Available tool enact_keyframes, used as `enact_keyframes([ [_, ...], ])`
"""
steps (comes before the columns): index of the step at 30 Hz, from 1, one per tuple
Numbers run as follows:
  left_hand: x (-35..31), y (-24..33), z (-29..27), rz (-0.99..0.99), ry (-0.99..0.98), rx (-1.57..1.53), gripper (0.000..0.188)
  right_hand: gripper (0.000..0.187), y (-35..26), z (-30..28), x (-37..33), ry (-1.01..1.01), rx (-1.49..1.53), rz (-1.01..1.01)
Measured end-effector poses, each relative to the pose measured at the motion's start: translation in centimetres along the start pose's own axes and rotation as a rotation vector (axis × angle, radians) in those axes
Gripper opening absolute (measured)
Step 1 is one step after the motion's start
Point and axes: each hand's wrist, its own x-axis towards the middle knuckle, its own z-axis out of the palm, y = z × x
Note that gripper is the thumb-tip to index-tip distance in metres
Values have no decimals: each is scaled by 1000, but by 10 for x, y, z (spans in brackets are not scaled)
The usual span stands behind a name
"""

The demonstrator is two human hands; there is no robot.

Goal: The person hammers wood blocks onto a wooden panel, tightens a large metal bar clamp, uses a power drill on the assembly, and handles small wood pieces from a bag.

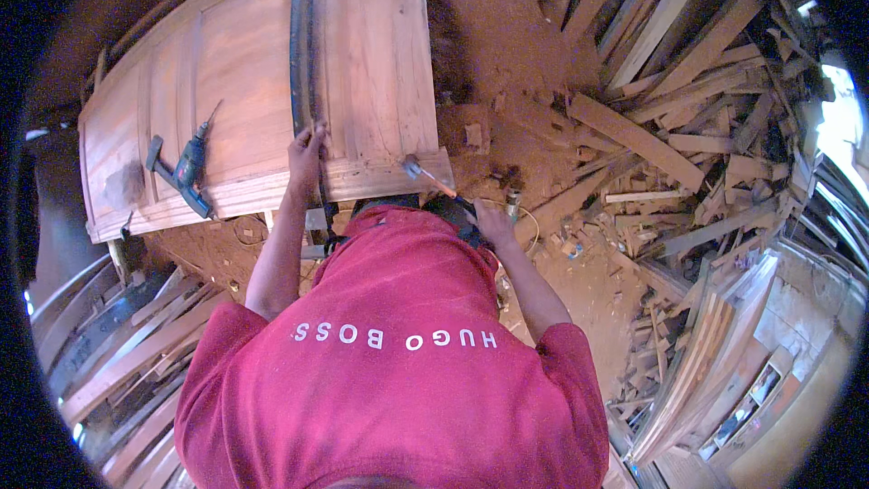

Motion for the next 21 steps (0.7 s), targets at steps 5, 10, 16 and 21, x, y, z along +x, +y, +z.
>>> enact_keyframes([
  [5,66,20,6,163,6,11,29,38,-17,-12,-18,3,290,170],
  [10,151,46,24,148,57,109,24,43,-28,-41,3,170,296,413],
  [16,295,104,50,419,158,386,26,34,-48,-71,38,368,417,520],
  [21,416,148,72,646,173,524,35,35,-68,-81,82,396,492,574],
])
